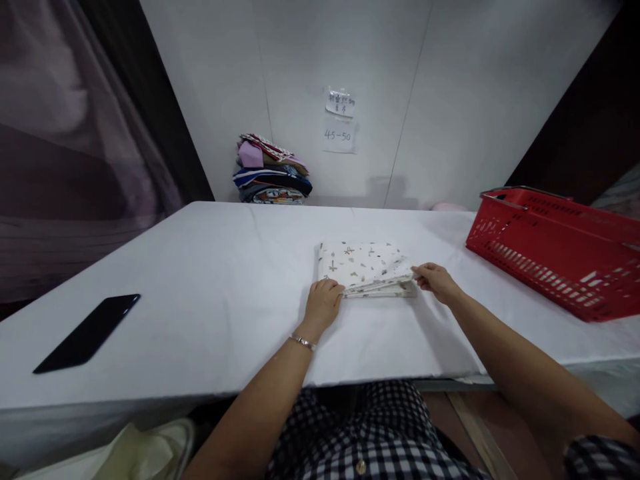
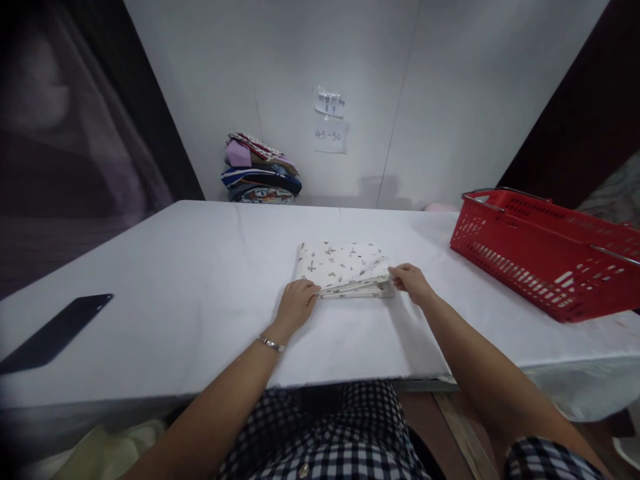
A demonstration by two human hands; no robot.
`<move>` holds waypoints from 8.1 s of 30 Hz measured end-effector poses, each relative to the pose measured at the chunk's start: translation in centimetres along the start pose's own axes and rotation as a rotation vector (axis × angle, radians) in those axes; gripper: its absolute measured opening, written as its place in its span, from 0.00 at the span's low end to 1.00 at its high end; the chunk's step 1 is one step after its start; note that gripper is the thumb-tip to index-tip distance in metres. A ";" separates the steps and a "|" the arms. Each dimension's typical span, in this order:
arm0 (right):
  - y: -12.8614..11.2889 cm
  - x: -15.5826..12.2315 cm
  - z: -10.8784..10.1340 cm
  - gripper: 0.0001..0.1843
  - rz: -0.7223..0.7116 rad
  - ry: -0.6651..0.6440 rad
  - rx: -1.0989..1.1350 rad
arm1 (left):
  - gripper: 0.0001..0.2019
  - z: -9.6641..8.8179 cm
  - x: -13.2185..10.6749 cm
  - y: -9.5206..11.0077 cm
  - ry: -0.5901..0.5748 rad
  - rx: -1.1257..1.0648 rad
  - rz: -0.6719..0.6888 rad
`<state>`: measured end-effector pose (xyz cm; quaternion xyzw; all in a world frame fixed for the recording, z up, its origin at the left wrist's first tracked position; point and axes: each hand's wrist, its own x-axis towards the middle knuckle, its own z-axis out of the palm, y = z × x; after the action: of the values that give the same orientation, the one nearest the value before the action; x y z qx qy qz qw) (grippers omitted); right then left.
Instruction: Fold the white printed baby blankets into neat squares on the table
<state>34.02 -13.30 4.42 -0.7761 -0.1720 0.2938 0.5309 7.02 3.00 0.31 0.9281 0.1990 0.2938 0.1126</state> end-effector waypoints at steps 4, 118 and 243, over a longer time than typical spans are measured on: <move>1.4 0.0 0.4 0.15 0.119 -0.043 -0.072 | 0.10 0.0 0.0 0.0 -0.013 -0.010 -0.008; 1.4 5.9 6.7 0.32 -0.633 -0.090 -1.320 | 0.26 1.0 7.9 -2.4 -0.240 0.088 -0.705; 0.6 -1.6 13.3 0.12 -1.183 -0.263 -0.606 | 0.08 -1.3 -0.4 -2.7 0.108 0.184 -0.014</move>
<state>24.29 -4.85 0.75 -0.6238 -0.7056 -0.0153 0.3359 5.13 5.34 0.29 0.9158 0.2376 0.3233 0.0182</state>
